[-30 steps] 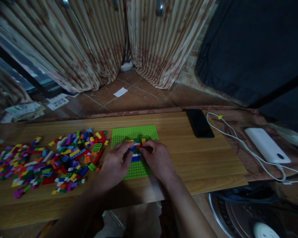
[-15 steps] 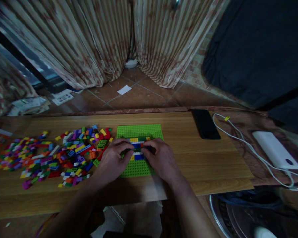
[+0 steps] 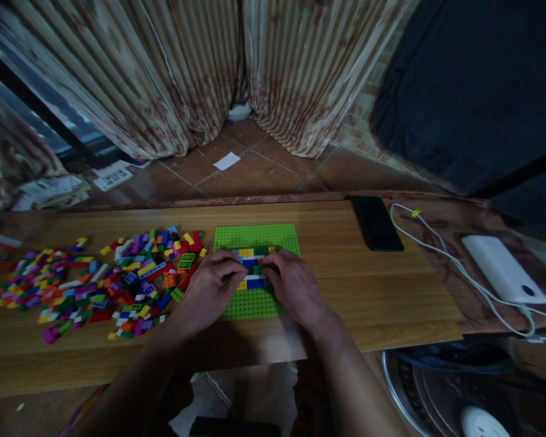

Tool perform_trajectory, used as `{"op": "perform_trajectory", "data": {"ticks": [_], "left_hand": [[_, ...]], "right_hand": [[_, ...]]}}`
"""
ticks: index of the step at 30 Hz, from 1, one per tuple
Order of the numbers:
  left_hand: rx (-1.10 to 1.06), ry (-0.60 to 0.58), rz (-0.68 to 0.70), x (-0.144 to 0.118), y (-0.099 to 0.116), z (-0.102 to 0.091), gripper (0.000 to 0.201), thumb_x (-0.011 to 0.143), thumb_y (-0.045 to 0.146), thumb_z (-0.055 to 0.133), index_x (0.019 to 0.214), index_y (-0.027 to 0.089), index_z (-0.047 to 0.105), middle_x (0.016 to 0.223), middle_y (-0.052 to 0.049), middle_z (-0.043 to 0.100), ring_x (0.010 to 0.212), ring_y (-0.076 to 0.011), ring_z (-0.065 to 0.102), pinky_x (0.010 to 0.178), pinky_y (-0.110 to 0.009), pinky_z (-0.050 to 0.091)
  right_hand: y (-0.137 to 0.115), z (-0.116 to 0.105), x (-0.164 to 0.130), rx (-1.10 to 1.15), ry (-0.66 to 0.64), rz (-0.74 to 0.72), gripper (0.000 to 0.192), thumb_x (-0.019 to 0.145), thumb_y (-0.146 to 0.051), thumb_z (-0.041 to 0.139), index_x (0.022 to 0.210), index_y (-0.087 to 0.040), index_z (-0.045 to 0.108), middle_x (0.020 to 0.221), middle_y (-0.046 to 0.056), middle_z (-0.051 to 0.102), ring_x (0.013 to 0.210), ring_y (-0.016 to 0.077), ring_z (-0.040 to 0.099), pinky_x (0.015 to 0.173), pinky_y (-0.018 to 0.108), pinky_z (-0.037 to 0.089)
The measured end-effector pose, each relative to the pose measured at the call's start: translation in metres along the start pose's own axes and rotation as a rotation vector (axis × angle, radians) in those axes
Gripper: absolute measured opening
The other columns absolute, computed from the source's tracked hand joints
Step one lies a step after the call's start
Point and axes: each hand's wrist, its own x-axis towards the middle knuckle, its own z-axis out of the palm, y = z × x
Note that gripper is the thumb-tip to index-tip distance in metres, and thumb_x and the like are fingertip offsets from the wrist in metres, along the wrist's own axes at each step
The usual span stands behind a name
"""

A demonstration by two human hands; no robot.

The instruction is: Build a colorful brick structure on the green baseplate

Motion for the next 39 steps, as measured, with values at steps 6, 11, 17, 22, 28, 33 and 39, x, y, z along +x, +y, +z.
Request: {"op": "perform_trajectory", "data": {"ticks": [6,11,17,22,28,33,39], "left_hand": [[0.038,-0.021,0.011,0.001,0.004,-0.001,0.020,0.093,0.025,0.055,0.087,0.020,0.073,0.096,-0.005,0.064,0.093,-0.0196,0.060,0.089,-0.038,0.048],[0.198,-0.020,0.063,-0.001,0.008,0.002,0.012,0.088,0.029,0.062,0.090,0.023,0.073,0.102,-0.004,0.063,0.097,-0.0234,0.058,0.091,-0.045,0.044],[0.205,-0.040,0.087,0.002,0.011,0.004,0.015,0.089,0.025,0.060,0.083,0.024,0.074,0.095,-0.003,0.065,0.092,-0.0220,0.057,0.085,-0.041,0.043],[0.154,-0.035,0.037,0.003,0.011,0.006,0.018,0.090,0.025,0.058,0.084,0.026,0.075,0.091,0.000,0.069,0.090,-0.0212,0.057,0.085,-0.041,0.041],[0.205,-0.023,0.022,0.000,0.013,0.007,0.019,0.089,0.024,0.058,0.082,0.027,0.075,0.093,-0.001,0.069,0.091,-0.0230,0.056,0.086,-0.044,0.039],[0.265,-0.012,0.010,0.000,0.016,0.007,0.022,0.088,0.022,0.056,0.081,0.027,0.076,0.093,-0.003,0.068,0.091,-0.0239,0.056,0.084,-0.045,0.038],[0.224,0.021,0.000,-0.004,0.015,0.006,0.021,0.091,0.025,0.055,0.083,0.027,0.074,0.092,-0.002,0.067,0.091,-0.0226,0.056,0.087,-0.043,0.039]], "right_hand": [[0.002,-0.005,0.001,0.127,0.034,0.054,0.013,0.089,-0.021,0.057,0.096,-0.021,0.067,0.094,0.004,0.071,0.085,0.0189,0.065,0.078,0.033,0.048],[0.008,-0.011,0.002,0.258,0.210,0.123,0.015,0.086,-0.029,0.060,0.094,-0.020,0.068,0.089,0.003,0.072,0.079,0.0179,0.066,0.073,0.031,0.049],[0.012,-0.012,0.002,0.393,0.281,0.175,0.021,0.085,-0.035,0.063,0.095,-0.018,0.068,0.088,0.004,0.072,0.078,0.0179,0.066,0.072,0.030,0.050],[0.012,-0.011,0.002,0.408,0.300,0.182,0.022,0.084,-0.036,0.063,0.096,-0.018,0.068,0.088,0.004,0.072,0.078,0.0184,0.066,0.072,0.031,0.050],[0.010,-0.009,0.001,0.400,0.284,0.178,0.020,0.085,-0.035,0.062,0.096,-0.019,0.067,0.089,0.004,0.072,0.079,0.0185,0.066,0.074,0.032,0.051],[0.005,-0.006,0.001,0.390,0.191,0.153,0.015,0.086,-0.031,0.060,0.095,-0.021,0.067,0.089,0.003,0.072,0.080,0.0178,0.066,0.074,0.032,0.051],[0.000,-0.002,0.001,0.250,0.125,0.085,0.010,0.086,-0.023,0.061,0.093,-0.023,0.069,0.091,0.002,0.067,0.085,0.0171,0.062,0.079,0.032,0.049]]}}
